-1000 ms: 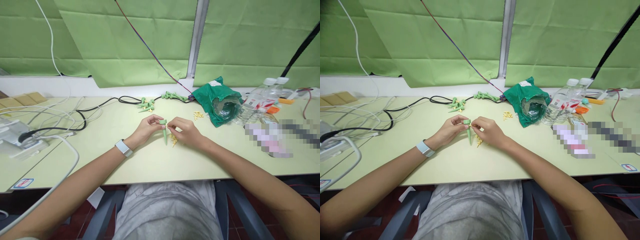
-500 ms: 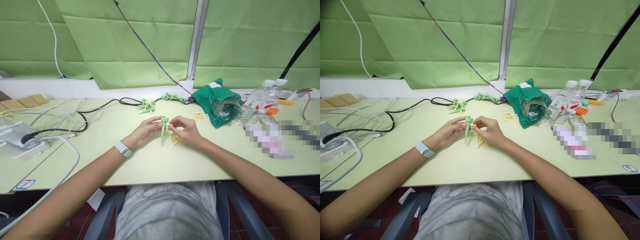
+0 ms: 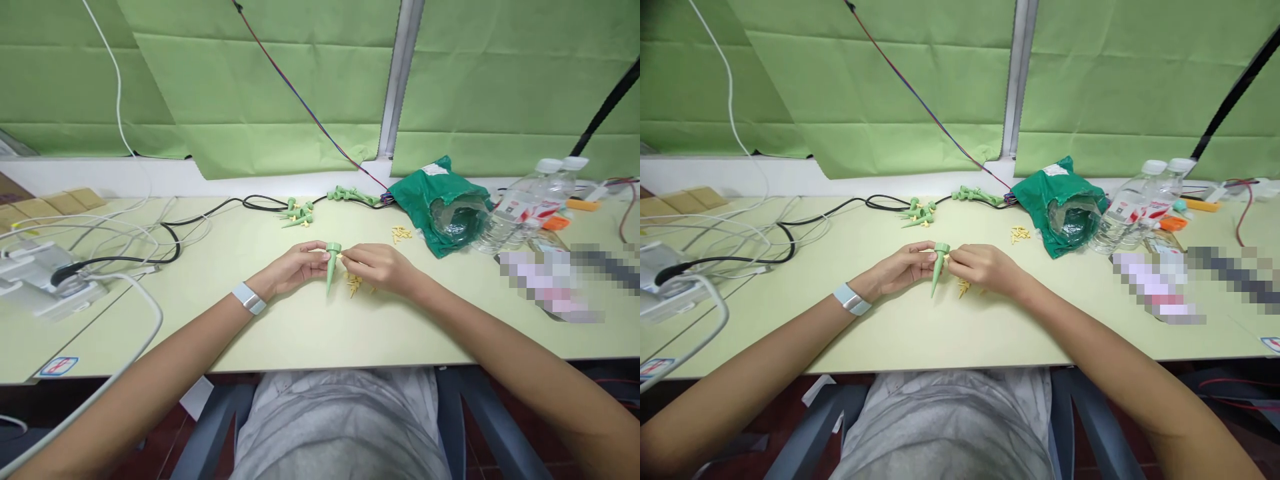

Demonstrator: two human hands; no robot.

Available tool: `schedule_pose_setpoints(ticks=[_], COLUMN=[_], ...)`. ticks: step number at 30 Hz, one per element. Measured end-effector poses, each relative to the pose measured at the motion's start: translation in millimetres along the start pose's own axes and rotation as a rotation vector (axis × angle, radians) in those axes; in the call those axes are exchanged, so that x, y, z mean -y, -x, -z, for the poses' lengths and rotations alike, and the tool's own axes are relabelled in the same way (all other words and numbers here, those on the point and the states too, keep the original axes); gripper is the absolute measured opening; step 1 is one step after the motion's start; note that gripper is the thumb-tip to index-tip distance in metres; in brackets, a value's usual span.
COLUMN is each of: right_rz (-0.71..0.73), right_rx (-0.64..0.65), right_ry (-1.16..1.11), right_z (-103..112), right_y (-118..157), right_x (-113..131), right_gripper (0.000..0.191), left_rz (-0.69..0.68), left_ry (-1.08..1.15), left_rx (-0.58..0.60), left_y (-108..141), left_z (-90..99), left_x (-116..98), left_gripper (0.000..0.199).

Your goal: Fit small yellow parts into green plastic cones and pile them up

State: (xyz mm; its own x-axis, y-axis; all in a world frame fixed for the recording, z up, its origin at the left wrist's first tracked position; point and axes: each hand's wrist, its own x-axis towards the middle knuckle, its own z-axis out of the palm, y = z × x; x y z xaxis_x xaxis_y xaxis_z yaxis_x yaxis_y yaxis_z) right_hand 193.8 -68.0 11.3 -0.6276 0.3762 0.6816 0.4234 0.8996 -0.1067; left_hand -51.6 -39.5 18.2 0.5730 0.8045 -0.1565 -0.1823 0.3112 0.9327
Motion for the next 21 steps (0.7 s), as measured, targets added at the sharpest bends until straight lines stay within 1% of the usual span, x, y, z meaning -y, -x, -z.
schedule_pose_setpoints(ticks=[2, 3, 5, 7, 8, 9, 10, 12, 14, 15, 16, 17, 18, 20, 21], right_rz=[-0.046, -0.094, -0.246, -0.412, -0.472, -0.498, -0.483, -0.36, -0.213, -0.167, -0.155, -0.182, -0.244, -0.437, -0.537], right_rx=[-0.036, -0.071, -0.148, -0.195, -0.204, -0.207, -0.204, -0.168, -0.104, -0.077, -0.066, -0.068, -0.087, -0.143, -0.162], right_ry=[-0.054, -0.103, -0.263, -0.455, -0.523, -0.55, -0.529, -0.388, -0.242, -0.202, -0.193, -0.218, -0.277, -0.475, -0.586], right_z=[0, -2, -7, -11, -13, -13, -12, -6, 0, 2, 3, 2, 0, -7, -10], right_y=[-1, -1, -3, -4, -5, -6, -6, -7, -7, -6, -6, -6, -6, -7, -7], right_x=[2, 4, 9, 12, 13, 14, 15, 15, 14, 14, 14, 14, 14, 15, 15], right_gripper=[0.022, 0.022, 0.018, 0.018, 0.019, 0.02, 0.018, 0.014, 0.016, 0.018, 0.019, 0.018, 0.015, 0.013, 0.016], left_rz=[-0.004, -0.019, -0.079, -0.143, -0.163, -0.173, -0.171, -0.135, -0.086, -0.069, -0.063, -0.07, -0.092, -0.162, -0.198], left_ry=[-0.025, -0.039, -0.067, -0.097, -0.106, -0.107, -0.098, -0.061, -0.027, -0.021, -0.023, -0.033, -0.047, -0.089, -0.112], left_rx=[0.027, 0.034, 0.036, 0.034, 0.033, 0.031, 0.029, 0.028, 0.038, 0.048, 0.057, 0.064, 0.064, 0.052, 0.04], left_y=[1, 1, 1, 1, 1, 2, 2, 2, 2, 2, 2, 1, 1, 1, 1], left_z=[-0.4, -0.8, -1.9, -3.3, -4.0, -4.7, -5.2, -5.8, -5.7, -5.6, -5.5, -5.4, -5.5, -5.9, -6.1], left_x=[0, 1, 1, 1, 2, 2, 2, 1, 1, 0, 1, 1, 1, 3, 3], left_gripper=[0.022, 0.022, 0.022, 0.022, 0.022, 0.022, 0.022, 0.023, 0.025, 0.025, 0.026, 0.026, 0.026, 0.026, 0.027])
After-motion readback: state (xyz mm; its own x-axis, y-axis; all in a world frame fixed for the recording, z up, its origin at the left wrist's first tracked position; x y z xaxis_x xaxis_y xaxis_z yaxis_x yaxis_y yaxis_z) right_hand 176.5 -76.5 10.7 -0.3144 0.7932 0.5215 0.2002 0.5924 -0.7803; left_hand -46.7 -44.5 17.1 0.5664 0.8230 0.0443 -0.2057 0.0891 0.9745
